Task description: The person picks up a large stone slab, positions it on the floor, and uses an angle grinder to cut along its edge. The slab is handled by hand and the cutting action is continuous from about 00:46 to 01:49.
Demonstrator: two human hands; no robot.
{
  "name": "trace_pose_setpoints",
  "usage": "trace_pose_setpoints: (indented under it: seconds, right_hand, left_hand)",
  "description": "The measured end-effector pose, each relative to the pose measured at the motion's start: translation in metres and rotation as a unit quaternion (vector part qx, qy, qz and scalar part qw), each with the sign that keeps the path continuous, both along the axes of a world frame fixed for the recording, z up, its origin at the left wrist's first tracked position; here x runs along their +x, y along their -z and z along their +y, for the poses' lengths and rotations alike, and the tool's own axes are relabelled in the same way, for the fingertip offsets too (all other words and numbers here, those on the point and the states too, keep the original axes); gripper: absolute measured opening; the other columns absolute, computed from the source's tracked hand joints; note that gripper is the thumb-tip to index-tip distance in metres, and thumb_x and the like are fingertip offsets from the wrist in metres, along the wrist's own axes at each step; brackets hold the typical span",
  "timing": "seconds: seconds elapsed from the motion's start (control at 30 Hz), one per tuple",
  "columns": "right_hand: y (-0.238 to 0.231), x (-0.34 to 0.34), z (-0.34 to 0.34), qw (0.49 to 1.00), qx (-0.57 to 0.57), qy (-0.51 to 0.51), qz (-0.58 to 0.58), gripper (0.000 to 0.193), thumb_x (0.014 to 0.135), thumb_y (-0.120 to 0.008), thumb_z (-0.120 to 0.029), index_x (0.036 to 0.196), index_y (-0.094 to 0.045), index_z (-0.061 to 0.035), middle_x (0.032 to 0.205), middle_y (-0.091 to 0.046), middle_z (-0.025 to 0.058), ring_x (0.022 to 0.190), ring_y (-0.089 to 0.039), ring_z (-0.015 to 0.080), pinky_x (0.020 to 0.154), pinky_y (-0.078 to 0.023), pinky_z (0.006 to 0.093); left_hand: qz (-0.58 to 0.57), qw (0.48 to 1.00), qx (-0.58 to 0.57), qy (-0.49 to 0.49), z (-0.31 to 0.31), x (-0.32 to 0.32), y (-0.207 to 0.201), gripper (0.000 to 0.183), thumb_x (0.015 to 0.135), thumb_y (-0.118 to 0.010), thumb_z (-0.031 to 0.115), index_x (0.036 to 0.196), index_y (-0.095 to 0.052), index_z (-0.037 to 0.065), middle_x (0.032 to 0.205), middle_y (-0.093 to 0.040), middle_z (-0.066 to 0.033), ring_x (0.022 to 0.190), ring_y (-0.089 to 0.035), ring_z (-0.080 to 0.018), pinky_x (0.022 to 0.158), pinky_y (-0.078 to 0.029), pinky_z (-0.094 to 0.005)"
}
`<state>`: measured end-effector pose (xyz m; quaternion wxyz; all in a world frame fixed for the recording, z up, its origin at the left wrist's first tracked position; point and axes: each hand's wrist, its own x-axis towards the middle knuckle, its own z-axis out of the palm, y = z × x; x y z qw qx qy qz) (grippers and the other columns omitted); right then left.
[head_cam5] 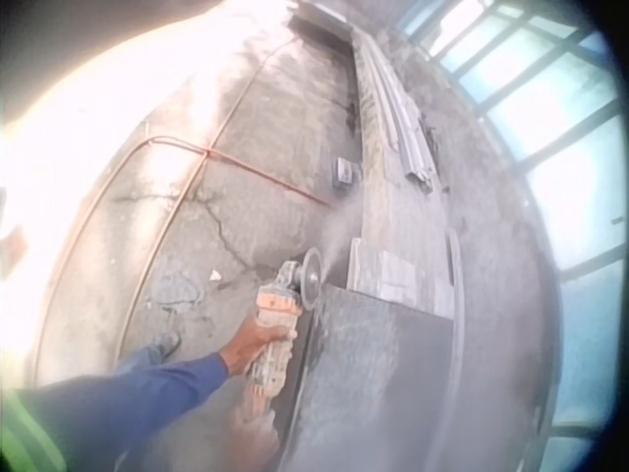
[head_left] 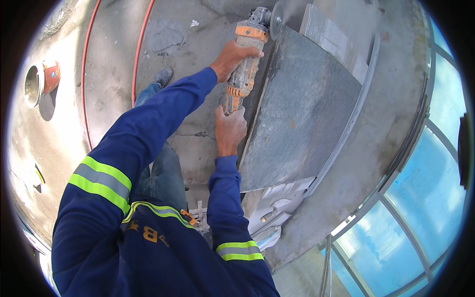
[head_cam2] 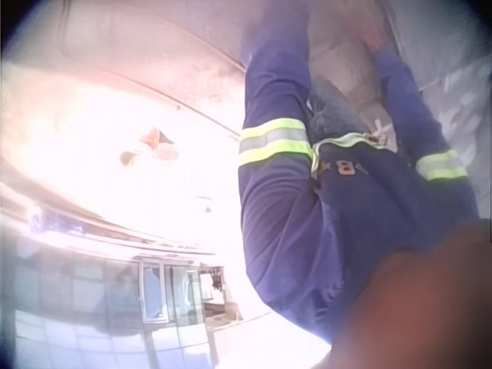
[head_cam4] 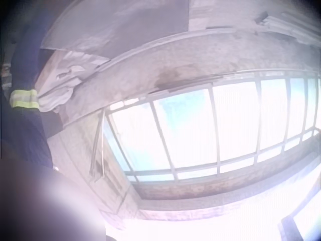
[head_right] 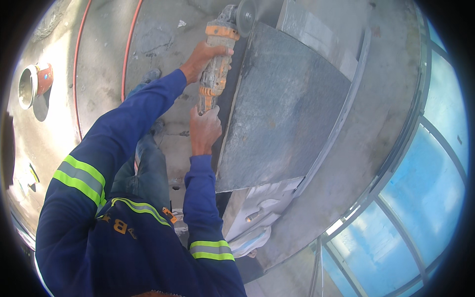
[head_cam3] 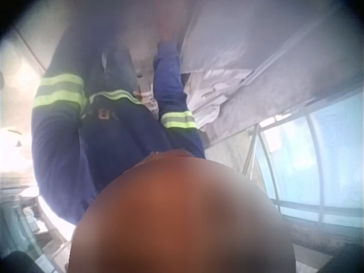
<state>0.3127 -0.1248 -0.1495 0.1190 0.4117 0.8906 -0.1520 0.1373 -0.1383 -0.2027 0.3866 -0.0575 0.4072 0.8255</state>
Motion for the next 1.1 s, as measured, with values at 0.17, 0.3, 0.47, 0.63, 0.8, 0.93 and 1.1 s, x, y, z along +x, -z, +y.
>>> trace_pose_setpoints:
  seconds: [0.17, 0.3, 0.47, 0.63, 0.8, 0.93, 1.1]
  right_hand:
    - [0.004, -0.003, 0.005, 1.0, 0.009, 0.0, 0.002, 0.043, 0.086, -0.071, -0.037, 0.096, -0.057, 0.0024, 0.079, -0.07, 0.0267, 0.078, -0.07, 0.0467, 0.072, -0.055, 0.0529]
    - [0.004, -0.009, 0.008, 1.0, 0.0, 0.004, 0.004, 0.043, 0.086, -0.071, -0.036, 0.096, -0.057, 0.0029, 0.081, -0.07, 0.0278, 0.081, -0.07, 0.0472, 0.074, -0.055, 0.0539]
    - [0.002, -0.016, 0.011, 1.0, -0.002, 0.006, 0.003, 0.042, 0.086, -0.071, -0.035, 0.095, -0.057, 0.0032, 0.083, -0.07, 0.0289, 0.082, -0.07, 0.0477, 0.075, -0.055, 0.0537]
    - [0.005, -0.02, 0.014, 1.0, 0.001, 0.006, 0.006, 0.042, 0.086, -0.071, -0.035, 0.094, -0.057, 0.0032, 0.082, -0.069, 0.0283, 0.081, -0.07, 0.0474, 0.075, -0.056, 0.0531]
    - [0.005, -0.02, 0.014, 1.0, 0.011, 0.001, 0.009, 0.042, 0.086, -0.071, -0.036, 0.095, -0.057, 0.0029, 0.081, -0.069, 0.0274, 0.081, -0.07, 0.0465, 0.075, -0.056, 0.0534]
    - [0.006, -0.012, 0.011, 1.0, 0.01, -0.003, 0.0, 0.043, 0.086, -0.071, -0.037, 0.095, -0.057, 0.0024, 0.078, -0.07, 0.0261, 0.079, -0.07, 0.0459, 0.073, -0.055, 0.0527]
    - [0.004, 0.001, 0.004, 1.0, 0.013, -0.01, 0.014, 0.043, 0.087, -0.071, -0.038, 0.095, -0.056, 0.0021, 0.075, -0.069, 0.0244, 0.074, -0.07, 0.0446, 0.069, -0.055, 0.0517]
  left_hand:
    - [-0.009, 1.0, 0.008, 0.004, 0.006, -0.004, 0.001, 0.049, 0.078, -0.083, 0.029, 0.111, -0.062, -0.001, 0.089, -0.068, -0.0113, 0.073, -0.072, -0.0208, 0.065, -0.06, -0.0336]
    - [-0.018, 1.0, 0.009, -0.006, 0.008, -0.008, 0.001, 0.045, 0.076, -0.084, 0.026, 0.108, -0.065, 0.0, 0.087, -0.068, -0.0086, 0.07, -0.069, -0.0172, 0.063, -0.058, -0.0325]
    - [-0.027, 1.0, 0.007, -0.004, 0.015, -0.013, 0.007, 0.044, 0.075, -0.084, 0.026, 0.107, -0.067, 0.001, 0.089, -0.068, -0.0071, 0.07, -0.067, -0.0154, 0.063, -0.056, -0.0316]
    - [-0.033, 0.999, 0.004, 0.001, 0.021, -0.019, 0.013, 0.044, 0.075, -0.084, 0.026, 0.107, -0.067, 0.0, 0.09, -0.069, -0.0071, 0.074, -0.068, -0.0159, 0.065, -0.057, -0.0326]
    - [-0.014, 1.0, 0.015, -0.005, 0.022, -0.019, 0.015, 0.046, 0.074, -0.084, 0.027, 0.107, -0.067, 0.0, 0.091, -0.07, -0.0074, 0.074, -0.068, -0.0162, 0.066, -0.057, -0.0334]
    - [-0.02, 1.0, 0.003, 0.0, 0.014, -0.013, 0.01, 0.045, 0.074, -0.084, 0.026, 0.107, -0.067, 0.0, 0.09, -0.069, -0.0071, 0.073, -0.068, -0.0159, 0.065, -0.057, -0.0327]
    - [-0.015, 1.0, -0.001, -0.003, 0.004, -0.001, -0.001, 0.042, 0.075, -0.084, 0.025, 0.105, -0.067, 0.0, 0.088, -0.068, -0.0068, 0.071, -0.067, -0.0151, 0.064, -0.056, -0.0319]
